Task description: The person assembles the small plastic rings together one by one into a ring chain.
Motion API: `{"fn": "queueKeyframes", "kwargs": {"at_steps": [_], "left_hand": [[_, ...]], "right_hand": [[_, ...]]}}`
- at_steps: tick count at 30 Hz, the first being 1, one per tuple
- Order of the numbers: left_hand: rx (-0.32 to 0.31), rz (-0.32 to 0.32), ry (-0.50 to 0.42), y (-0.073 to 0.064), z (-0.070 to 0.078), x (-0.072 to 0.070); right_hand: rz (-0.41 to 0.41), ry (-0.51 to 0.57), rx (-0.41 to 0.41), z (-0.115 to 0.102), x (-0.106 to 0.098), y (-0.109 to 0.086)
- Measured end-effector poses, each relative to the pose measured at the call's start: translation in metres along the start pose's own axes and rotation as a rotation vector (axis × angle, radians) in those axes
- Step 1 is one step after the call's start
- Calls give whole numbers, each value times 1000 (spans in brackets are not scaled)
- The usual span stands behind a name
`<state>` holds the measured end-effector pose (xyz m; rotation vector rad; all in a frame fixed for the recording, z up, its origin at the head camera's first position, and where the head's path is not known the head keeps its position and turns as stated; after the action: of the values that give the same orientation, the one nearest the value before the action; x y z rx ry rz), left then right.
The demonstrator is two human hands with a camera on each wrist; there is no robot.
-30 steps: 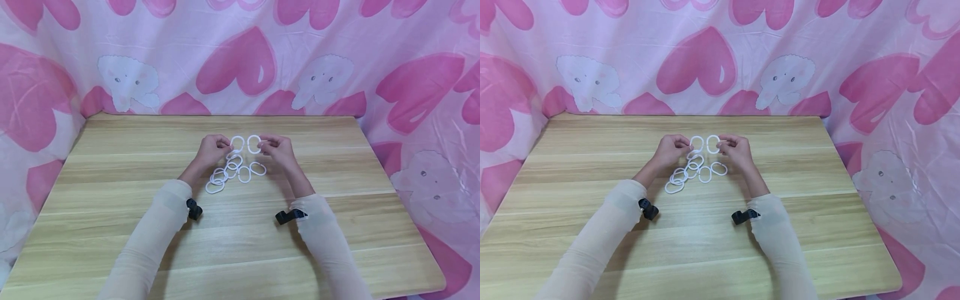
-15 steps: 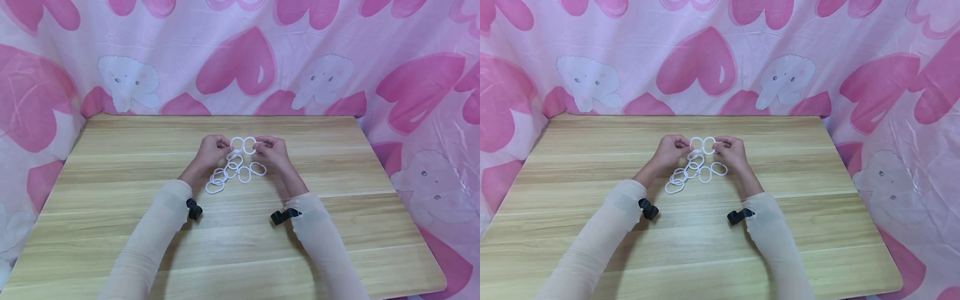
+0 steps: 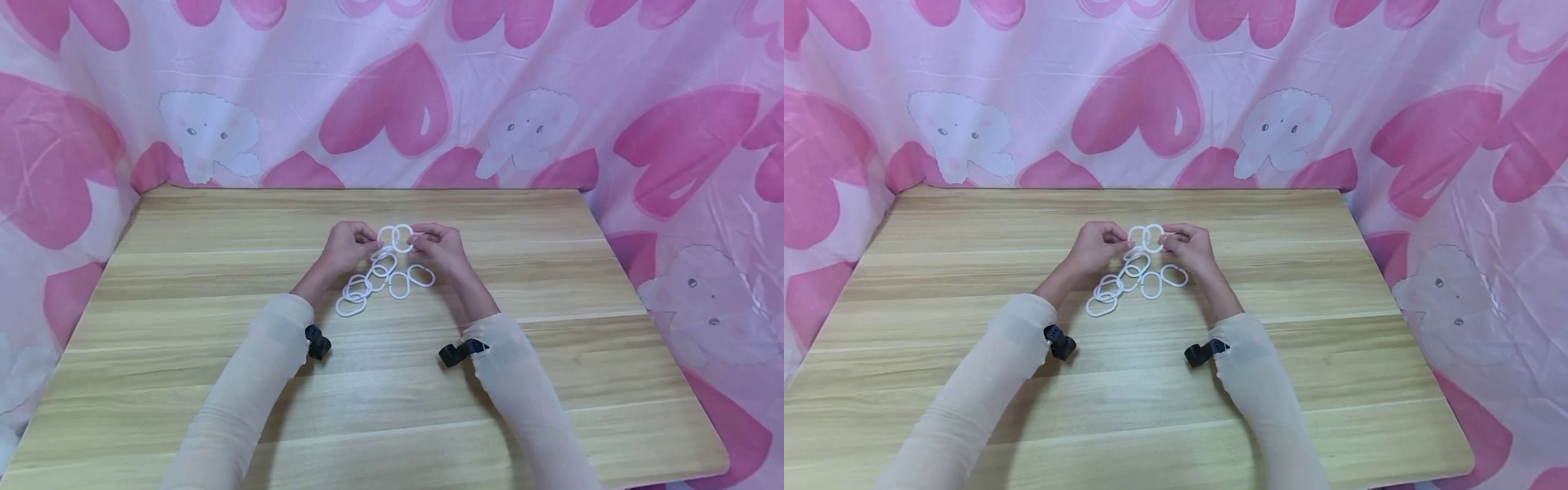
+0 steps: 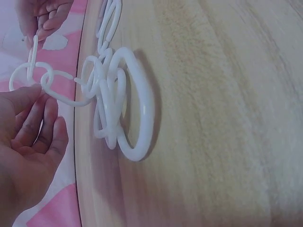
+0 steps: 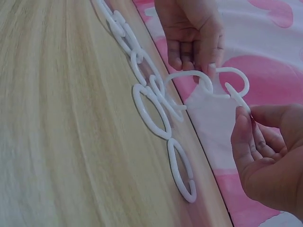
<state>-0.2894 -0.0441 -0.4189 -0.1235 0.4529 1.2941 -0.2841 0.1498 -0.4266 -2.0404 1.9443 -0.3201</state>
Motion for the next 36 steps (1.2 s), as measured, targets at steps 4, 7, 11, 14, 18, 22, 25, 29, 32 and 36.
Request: {"fn": "queueKeyframes", "kwargs": {"at_steps": [4,7,11,14,18,22,25,29,32,36], "left_hand": [[-15,-8,20,-1,-4,-1],[-19,-25,37,-2,-5,-1],[-2,-57,55,-2,-2,2],[7,-61,66,-4,-1,2],[10,-63,67,-5,-1,2],[3,-68,70,-5,-3,2],[-2,-72,70,-5,-2,2],[-4,-84,49,-4,1,1],[-9,-68,4,-3,4,-2],[-15,-1,-70,1,6,-5]], "right_hand": [[0,9,10,1,1,2],[-9,41,19,2,1,3],[-18,86,23,2,1,5],[-19,100,21,1,3,5],[-9,111,22,-1,4,5],[6,90,30,-2,6,6],[0,73,20,-4,8,7],[-31,101,-8,-7,12,6],[-56,123,-33,-8,13,5],[-71,135,-54,-8,14,5]]}}
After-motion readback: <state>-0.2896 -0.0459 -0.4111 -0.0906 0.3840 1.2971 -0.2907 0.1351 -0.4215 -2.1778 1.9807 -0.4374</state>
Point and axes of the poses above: each hand's wrist, its own y-axis towards the middle knuckle, its own x-axis out of the palm, z = x × y, the point moved 8 cm from there along y, towards the middle knuckle, and after that the axes turned 11 degrees about x, right-handed, at the moved point
